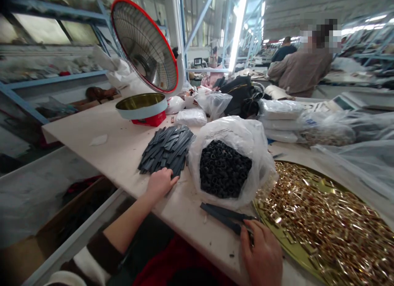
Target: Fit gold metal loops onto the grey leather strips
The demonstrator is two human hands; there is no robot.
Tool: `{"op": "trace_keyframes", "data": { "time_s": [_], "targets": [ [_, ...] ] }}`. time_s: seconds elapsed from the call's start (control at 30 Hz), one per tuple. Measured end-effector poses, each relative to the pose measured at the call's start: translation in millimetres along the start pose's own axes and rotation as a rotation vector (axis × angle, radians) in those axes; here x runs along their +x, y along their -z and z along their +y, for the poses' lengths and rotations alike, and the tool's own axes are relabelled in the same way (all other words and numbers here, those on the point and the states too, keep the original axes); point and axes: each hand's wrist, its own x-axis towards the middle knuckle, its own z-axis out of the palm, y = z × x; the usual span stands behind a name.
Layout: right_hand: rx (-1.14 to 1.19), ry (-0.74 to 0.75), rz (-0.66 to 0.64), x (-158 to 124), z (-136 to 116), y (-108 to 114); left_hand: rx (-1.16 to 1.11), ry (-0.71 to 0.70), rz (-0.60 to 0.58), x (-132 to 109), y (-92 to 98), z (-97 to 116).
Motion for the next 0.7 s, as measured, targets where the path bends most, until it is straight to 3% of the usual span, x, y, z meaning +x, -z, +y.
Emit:
{"op": "trace_keyframes", "data": {
  "time_s": [0.13, 0.33, 0.5, 0.7],
  "targets": [
    [0.038, 0.045, 0.033, -3, -2, 3, -0.018, 0.013, -0.054, 3, -1.5, 2],
    [0.163, 0.076, 0.069, -11, -26, 22, -0.093, 0.021, -0.033, -11, 8.0, -17],
    [0.329, 0.029, -0.068, -11, -58, 31, -0.140, -0.004, -0.087, -34, 3.5, -18],
    [0.397, 0.093, -0.228, -16, -81, 30, -0.156, 0.021, -0.138, -39, 1.5, -12]
  ]
}}
